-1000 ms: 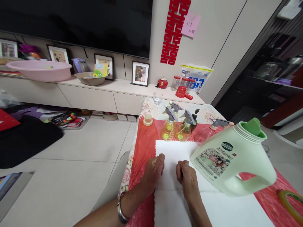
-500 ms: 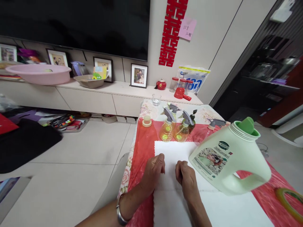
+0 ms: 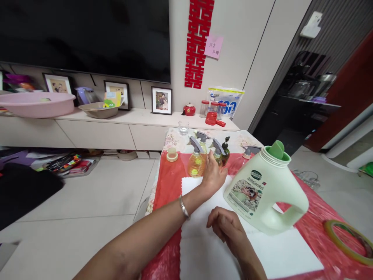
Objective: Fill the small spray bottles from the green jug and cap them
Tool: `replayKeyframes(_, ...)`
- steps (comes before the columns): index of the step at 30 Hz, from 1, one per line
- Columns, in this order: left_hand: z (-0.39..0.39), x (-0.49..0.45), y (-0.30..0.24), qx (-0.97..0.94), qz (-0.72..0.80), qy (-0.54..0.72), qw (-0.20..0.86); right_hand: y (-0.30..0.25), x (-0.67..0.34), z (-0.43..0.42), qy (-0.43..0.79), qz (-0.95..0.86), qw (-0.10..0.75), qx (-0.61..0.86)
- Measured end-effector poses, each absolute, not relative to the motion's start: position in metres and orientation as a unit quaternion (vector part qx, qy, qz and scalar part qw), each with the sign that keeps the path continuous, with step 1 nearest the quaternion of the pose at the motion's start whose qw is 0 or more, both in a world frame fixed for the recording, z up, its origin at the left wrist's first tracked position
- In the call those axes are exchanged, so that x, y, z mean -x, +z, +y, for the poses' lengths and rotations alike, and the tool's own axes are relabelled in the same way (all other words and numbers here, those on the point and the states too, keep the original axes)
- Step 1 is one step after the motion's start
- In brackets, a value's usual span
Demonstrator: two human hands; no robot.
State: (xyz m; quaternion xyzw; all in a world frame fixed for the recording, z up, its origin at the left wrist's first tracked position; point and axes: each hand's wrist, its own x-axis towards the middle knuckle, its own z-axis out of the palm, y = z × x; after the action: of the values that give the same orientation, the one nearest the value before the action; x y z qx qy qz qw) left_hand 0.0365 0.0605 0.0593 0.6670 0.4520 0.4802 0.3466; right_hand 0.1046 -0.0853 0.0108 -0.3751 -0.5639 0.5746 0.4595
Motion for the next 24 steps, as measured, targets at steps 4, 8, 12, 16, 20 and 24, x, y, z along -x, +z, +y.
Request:
replayKeyframes(4, 0.081, -0.060, 0.052, -0.652, 0.510, 0.473, 0.302, 0.011, -0.107, -0.089, 0.596, -0.567, 0.434, 0.367)
replayKeyframes(8, 0.093, -0.069, 0.046, -0.645, 0.547, 0.452, 0.283, 0.012, -0.109, -0.091, 0.611, -0.558, 0.423, 0.370)
replayKeyframes(12, 0.101, -0.071, 0.043, -0.647, 0.558, 0.442, 0.273, 0.014, -0.113, -0.091, 0.619, -0.559, 0.421, 0.356)
replayKeyframes(16, 0.101, -0.069, 0.045, -0.657, 0.550, 0.444, 0.264, 0.013, -0.116, -0.090, 0.622, -0.553, 0.430, 0.349)
replayKeyframes(20, 0.087, -0.060, 0.056, -0.677, 0.516, 0.456, 0.260, 0.010, -0.118, -0.089, 0.621, -0.551, 0.439, 0.343)
replayKeyframes(24, 0.060, -0.042, 0.070, -0.695, 0.484, 0.463, 0.262, 0.010, -0.119, -0.089, 0.623, -0.552, 0.444, 0.331)
